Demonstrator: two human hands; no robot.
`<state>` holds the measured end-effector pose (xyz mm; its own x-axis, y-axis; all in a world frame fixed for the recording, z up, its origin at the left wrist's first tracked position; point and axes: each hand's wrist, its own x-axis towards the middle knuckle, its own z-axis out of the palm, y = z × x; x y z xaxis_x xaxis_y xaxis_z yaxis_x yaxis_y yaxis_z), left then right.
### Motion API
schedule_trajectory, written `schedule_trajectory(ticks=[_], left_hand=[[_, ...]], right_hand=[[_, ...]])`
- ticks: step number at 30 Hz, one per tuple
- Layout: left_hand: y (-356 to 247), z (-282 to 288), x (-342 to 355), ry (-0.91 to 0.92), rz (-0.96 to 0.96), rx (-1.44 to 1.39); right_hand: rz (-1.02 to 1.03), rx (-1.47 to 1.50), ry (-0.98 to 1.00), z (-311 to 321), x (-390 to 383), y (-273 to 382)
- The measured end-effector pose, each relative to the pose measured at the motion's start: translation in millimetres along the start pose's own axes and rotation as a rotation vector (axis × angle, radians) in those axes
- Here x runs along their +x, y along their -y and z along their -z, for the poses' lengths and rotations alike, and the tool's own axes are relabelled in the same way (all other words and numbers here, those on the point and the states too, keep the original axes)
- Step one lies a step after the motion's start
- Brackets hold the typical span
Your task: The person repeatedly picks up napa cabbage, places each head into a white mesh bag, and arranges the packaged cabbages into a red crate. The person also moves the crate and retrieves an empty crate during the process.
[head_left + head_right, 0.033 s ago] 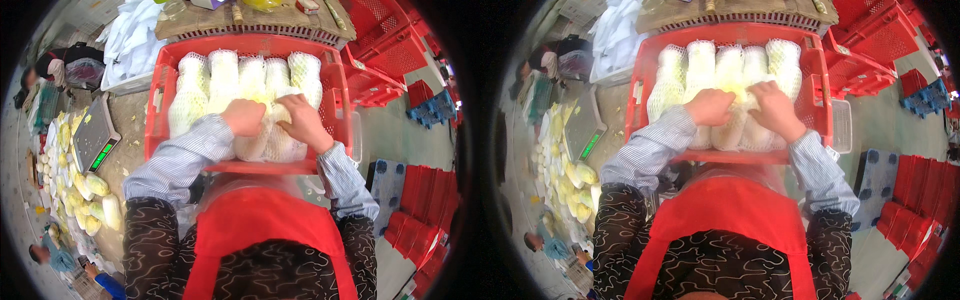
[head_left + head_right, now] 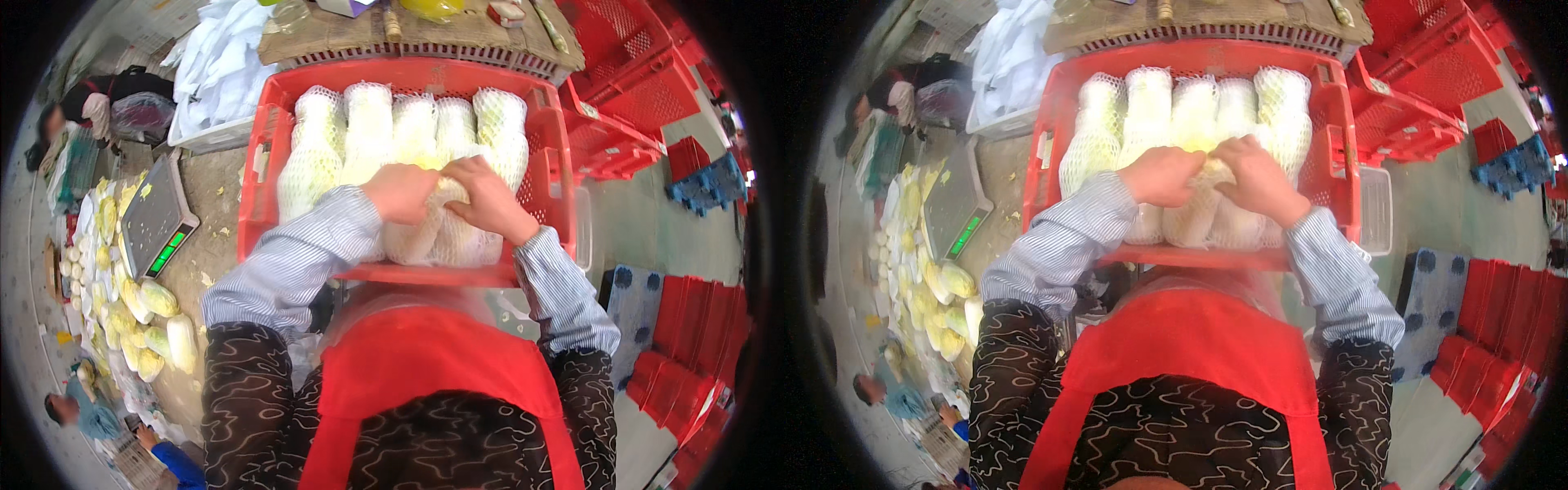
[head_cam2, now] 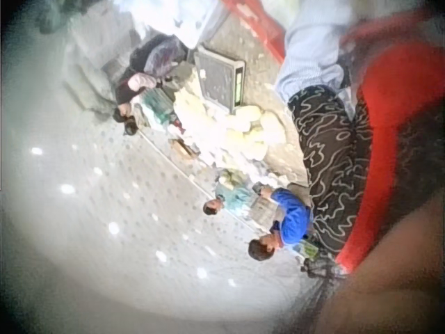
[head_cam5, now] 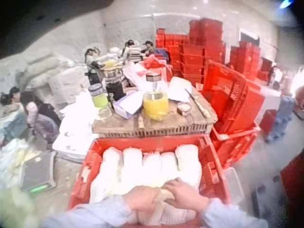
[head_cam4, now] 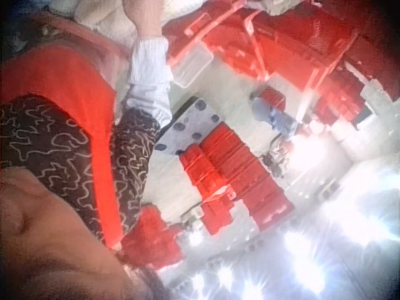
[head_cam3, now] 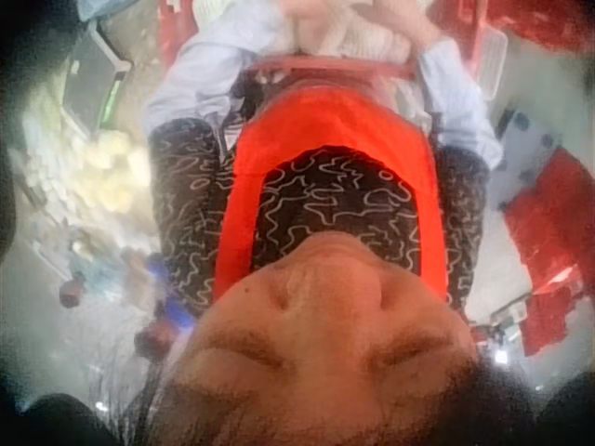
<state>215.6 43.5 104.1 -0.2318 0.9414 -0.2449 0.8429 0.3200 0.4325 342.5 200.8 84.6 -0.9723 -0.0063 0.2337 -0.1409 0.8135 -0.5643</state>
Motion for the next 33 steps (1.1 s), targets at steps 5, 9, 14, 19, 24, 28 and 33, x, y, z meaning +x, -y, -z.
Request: schedule_trajectory(ticks=[5,9,14,19,24,28,33], left_hand=[[21.3,-9.8,14.4,-0.374,-0.219,-0.509],[15.8,-11.8,4.2,-0.677,0.012,-0.44],[11.1,-12.5,-65.1,-0.565,0.097,-0.295],[63.4,-24.1,-186.1,-1.044,0.326,-0.327],[158.6,-49.9,-379.9,-1.477,0.833,-0.314],[214.8,-77.8,-539.8,-1.559,1.345,-0.299],[305.5,-60.8,-676.4,-1.803,1.64,-0.254]], right_hand=[[0.113,0.439,0.124,-13.3,14.8,-25.9],[-0.145,0.467,0.575,-10.5,9.3,-61.9],[-0.267,0.548,0.567,-16.3,34.5,-86.1],[-0.085,0.415,0.051,4.1,69.9,-82.4],[-0.216,0.533,-0.053,-14.2,104.8,-13.7],[-0.092,0.557,0.115,-82.7,122.8,91.5],[-0.021,0.522,0.314,-169.3,138.5,215.0]])
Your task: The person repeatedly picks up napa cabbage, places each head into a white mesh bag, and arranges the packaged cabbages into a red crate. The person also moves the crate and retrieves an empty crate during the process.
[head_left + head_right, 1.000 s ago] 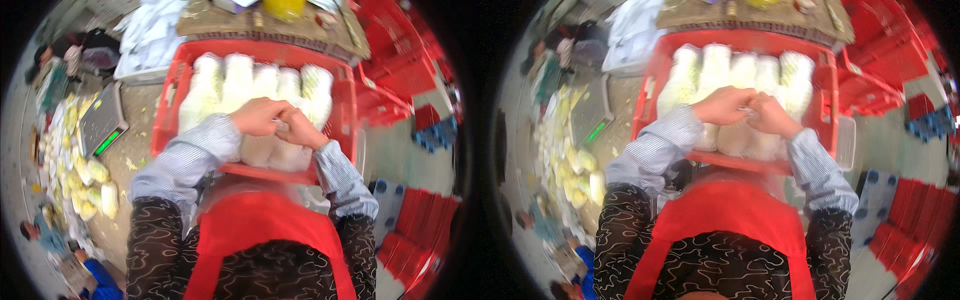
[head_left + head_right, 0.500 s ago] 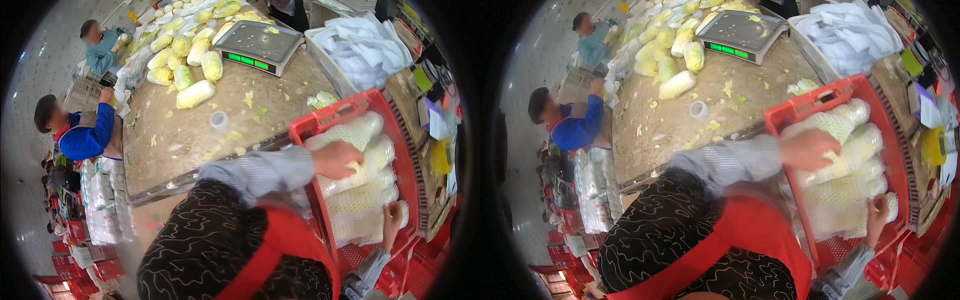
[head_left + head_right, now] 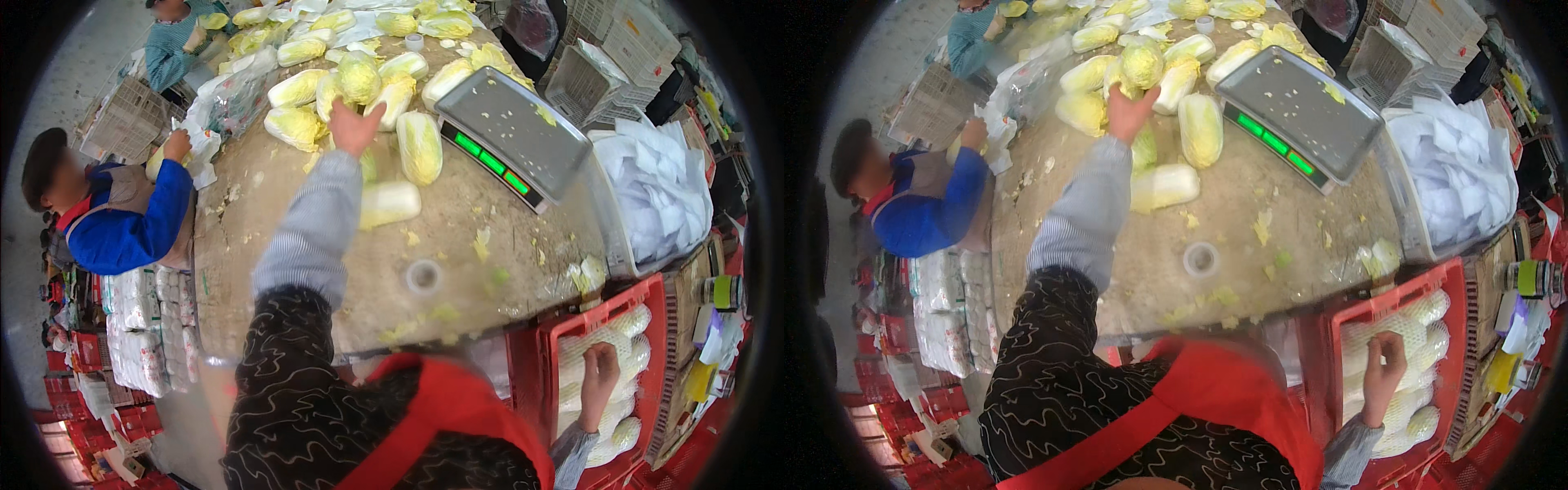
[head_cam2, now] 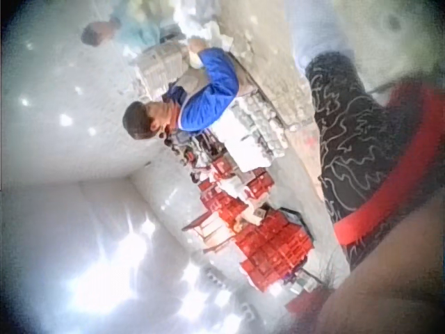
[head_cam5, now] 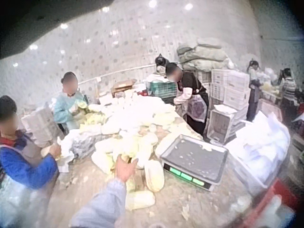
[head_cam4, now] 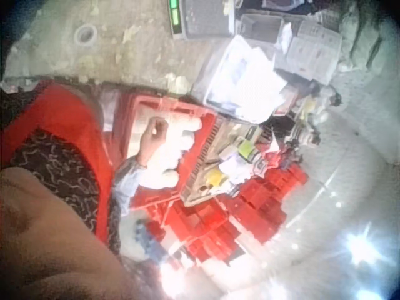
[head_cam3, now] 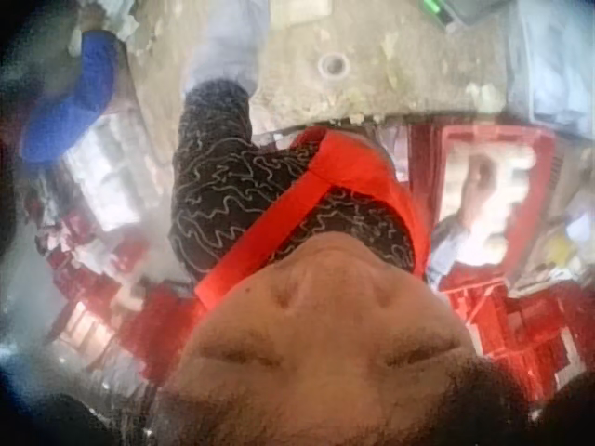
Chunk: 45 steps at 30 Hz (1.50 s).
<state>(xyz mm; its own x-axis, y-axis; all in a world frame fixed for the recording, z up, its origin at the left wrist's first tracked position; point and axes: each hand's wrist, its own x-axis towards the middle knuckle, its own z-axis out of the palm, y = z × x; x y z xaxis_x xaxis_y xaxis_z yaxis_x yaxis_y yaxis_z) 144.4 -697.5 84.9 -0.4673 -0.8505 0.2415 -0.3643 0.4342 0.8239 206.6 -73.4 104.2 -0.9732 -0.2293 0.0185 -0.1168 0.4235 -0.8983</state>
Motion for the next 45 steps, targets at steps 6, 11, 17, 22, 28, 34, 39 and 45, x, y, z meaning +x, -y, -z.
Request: schedule_trajectory(ticks=[6,11,17,22,28,34,39,45], left_hand=[[55.5,-75.4,153.1,-0.027,0.021,0.268],[70.1,-83.1,174.9,0.066,0.164,-0.11],[-11.6,-19.9,53.1,0.409,0.345,-1.172],[-95.2,-83.4,-48.1,0.471,-0.056,-0.987],[-142.7,-160.6,-124.6,0.365,-0.602,-0.184],[-161.2,-147.9,-150.1,0.437,-0.703,0.217],[-200.3,-126.0,-208.2,0.554,-1.077,-0.226],[-226.7,-126.1,-255.3,0.988,-1.304,-0.219]], right_hand=[[-0.038,-0.172,0.075,-63.2,30.5,45.2],[-0.06,-0.271,-0.054,-47.9,42.8,41.9],[-0.079,-0.426,-0.215,10.0,145.8,-9.5],[-0.02,-0.372,-0.55,53.7,302.5,-72.4],[-0.464,0.392,-0.703,105.1,397.3,-142.5],[-0.02,0.491,-0.472,120.2,393.3,-175.1],[-0.228,0.332,0.134,51.9,243.3,-57.0],[0.129,-0.275,0.381,33.0,125.3,75.0]])
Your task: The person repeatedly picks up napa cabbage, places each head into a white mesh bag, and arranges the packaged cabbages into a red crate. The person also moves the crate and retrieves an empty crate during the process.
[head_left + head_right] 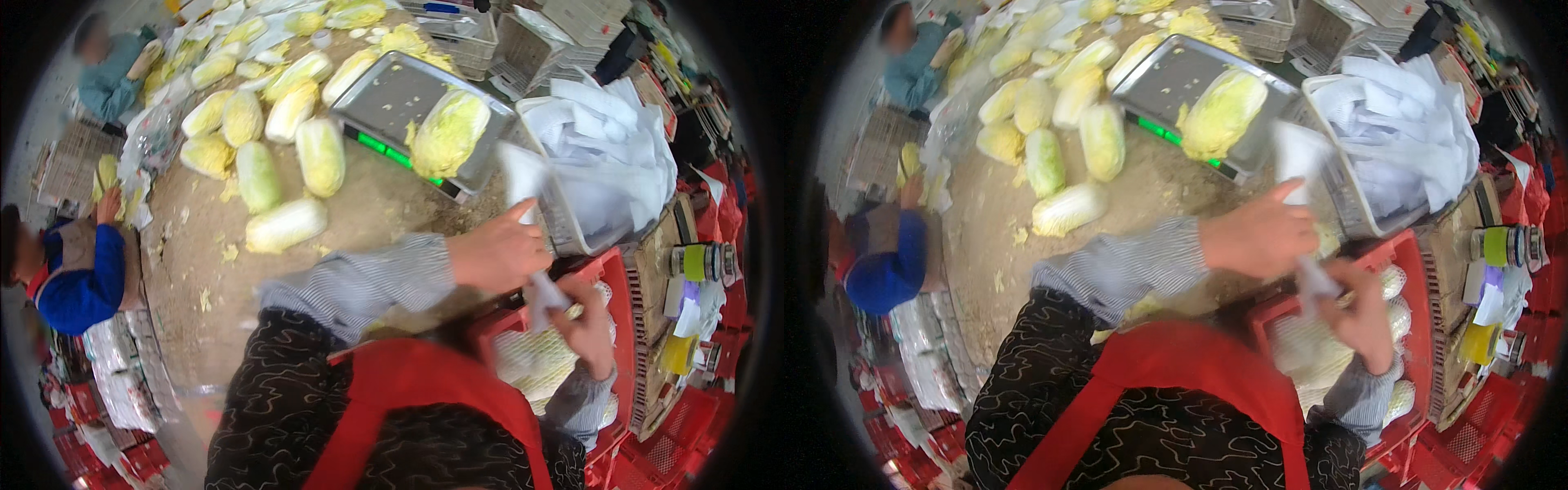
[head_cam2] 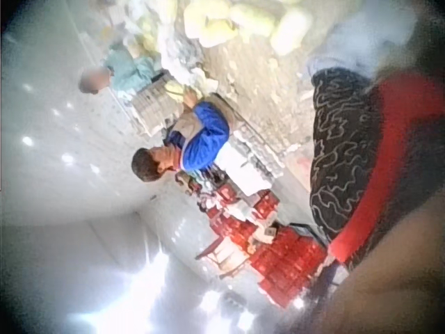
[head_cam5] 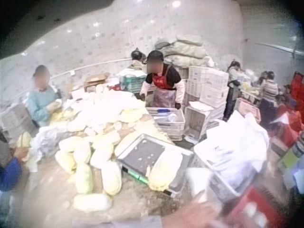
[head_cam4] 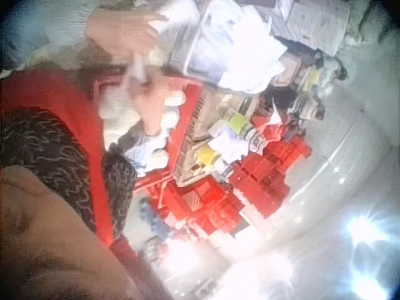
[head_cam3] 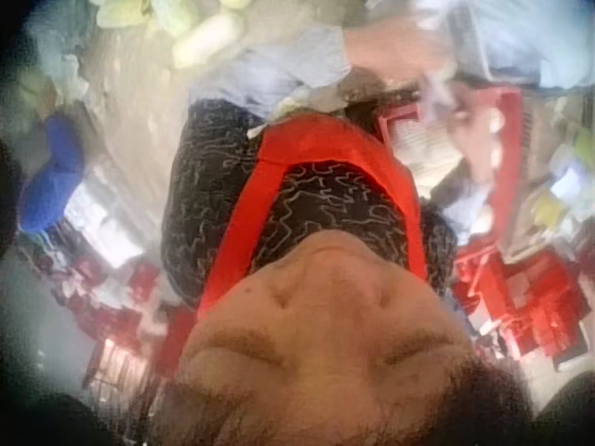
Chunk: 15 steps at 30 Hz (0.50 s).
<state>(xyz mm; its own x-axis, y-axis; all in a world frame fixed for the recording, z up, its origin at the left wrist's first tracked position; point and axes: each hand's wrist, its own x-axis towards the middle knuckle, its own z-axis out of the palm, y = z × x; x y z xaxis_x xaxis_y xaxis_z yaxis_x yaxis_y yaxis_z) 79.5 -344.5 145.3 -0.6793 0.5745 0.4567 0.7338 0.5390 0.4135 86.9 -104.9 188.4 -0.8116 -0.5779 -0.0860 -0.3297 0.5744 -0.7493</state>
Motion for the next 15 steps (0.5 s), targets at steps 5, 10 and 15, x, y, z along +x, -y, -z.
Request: schedule_trajectory(ticks=[5,10,15], left_hand=[[-28.8,-1.4,0.1,-0.227,0.474,-0.3],[-25.2,-8.2,-14.9,-0.09,0.489,-1.619],[-19.6,-30.6,-31.6,-0.627,0.658,-0.863]], right_hand=[[0.173,0.232,-0.527,-12.5,24.8,8.2],[-0.493,0.842,-0.754,-34.3,47.4,21.0],[-0.446,1.069,-0.224,-67.0,70.4,16.5]])
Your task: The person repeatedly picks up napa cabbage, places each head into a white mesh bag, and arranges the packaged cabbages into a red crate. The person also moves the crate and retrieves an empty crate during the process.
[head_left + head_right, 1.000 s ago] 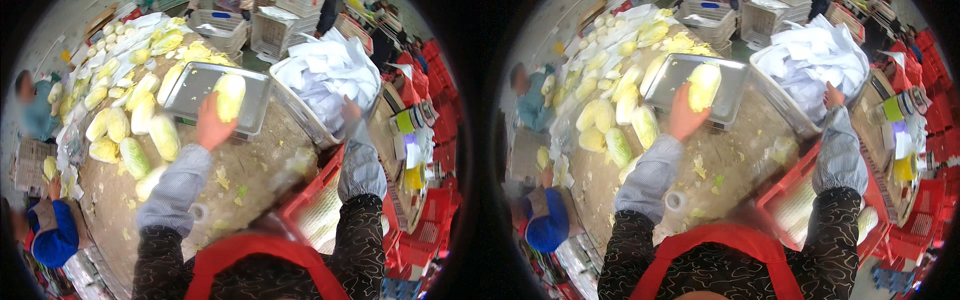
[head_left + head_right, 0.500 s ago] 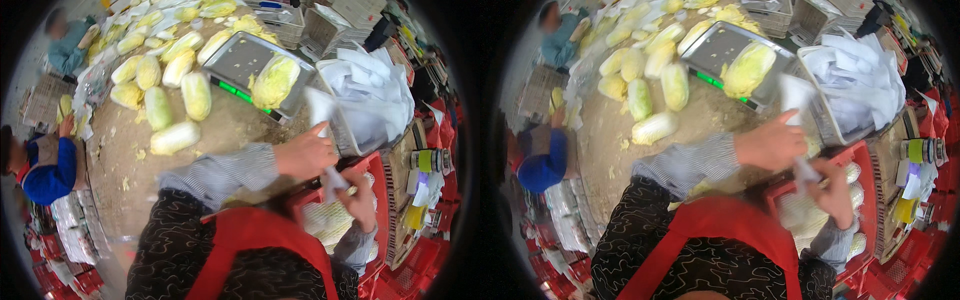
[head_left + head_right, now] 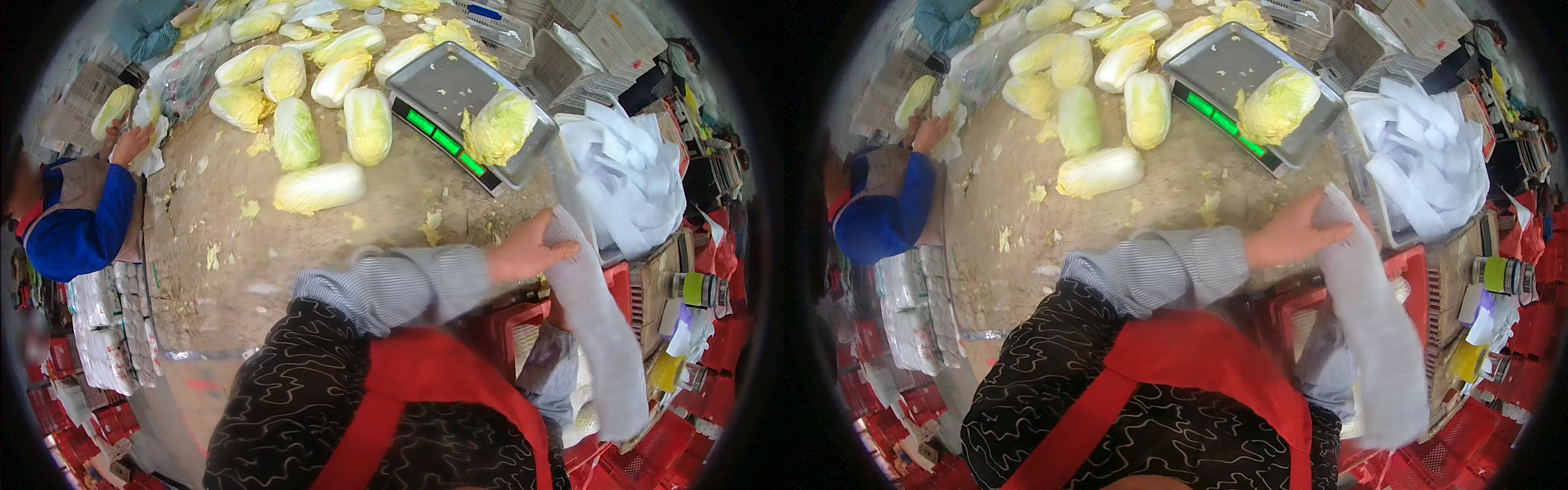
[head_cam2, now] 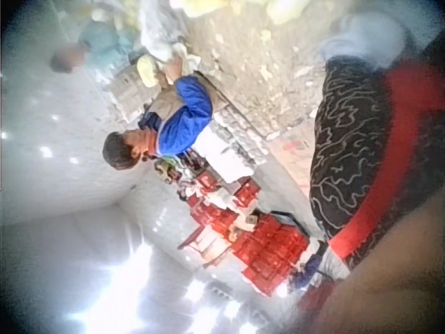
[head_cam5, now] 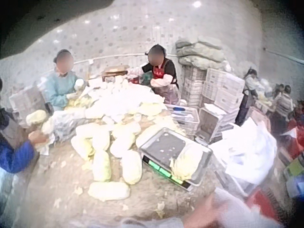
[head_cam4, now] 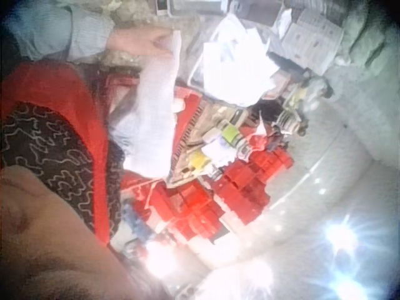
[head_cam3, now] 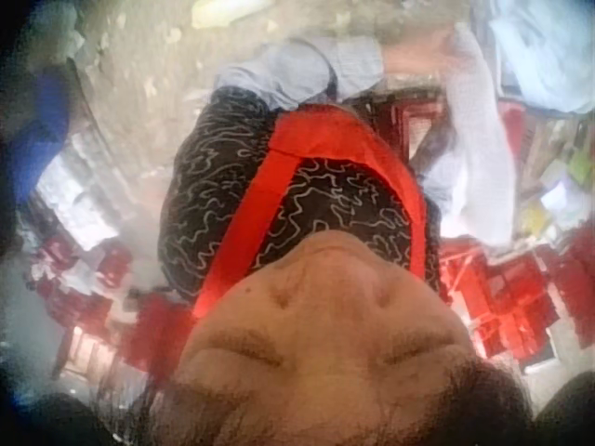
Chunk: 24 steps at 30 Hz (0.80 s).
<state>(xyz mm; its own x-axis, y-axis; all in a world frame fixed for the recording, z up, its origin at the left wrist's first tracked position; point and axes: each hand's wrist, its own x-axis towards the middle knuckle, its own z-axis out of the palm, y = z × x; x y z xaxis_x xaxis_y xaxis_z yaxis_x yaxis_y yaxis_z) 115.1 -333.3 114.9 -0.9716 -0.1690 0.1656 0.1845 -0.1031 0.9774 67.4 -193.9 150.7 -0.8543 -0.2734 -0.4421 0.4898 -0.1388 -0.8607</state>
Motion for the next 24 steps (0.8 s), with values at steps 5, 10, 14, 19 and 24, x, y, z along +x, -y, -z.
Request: schedule_trajectory(ticks=[5,10,14,19,24], left_hand=[[5.0,15.3,-8.7,0.012,0.068,0.013],[-13.4,45.1,21.2,-0.111,0.264,-0.62],[-24.7,69.7,15.0,0.366,0.628,-0.674],[-29.0,95.5,16.3,0.686,0.264,-0.002],[-25.5,136.5,73.7,0.391,0.517,-0.307]], right_hand=[[0.27,0.184,0.025,-2.7,5.6,-19.5],[0.041,0.293,0.4,1.4,-19.3,-32.7],[-0.129,0.359,0.446,34.1,3.0,-43.6],[-0.501,0.589,0.601,111.0,49.4,-45.1],[-0.237,0.659,0.752,100.4,102.4,-18.5]])
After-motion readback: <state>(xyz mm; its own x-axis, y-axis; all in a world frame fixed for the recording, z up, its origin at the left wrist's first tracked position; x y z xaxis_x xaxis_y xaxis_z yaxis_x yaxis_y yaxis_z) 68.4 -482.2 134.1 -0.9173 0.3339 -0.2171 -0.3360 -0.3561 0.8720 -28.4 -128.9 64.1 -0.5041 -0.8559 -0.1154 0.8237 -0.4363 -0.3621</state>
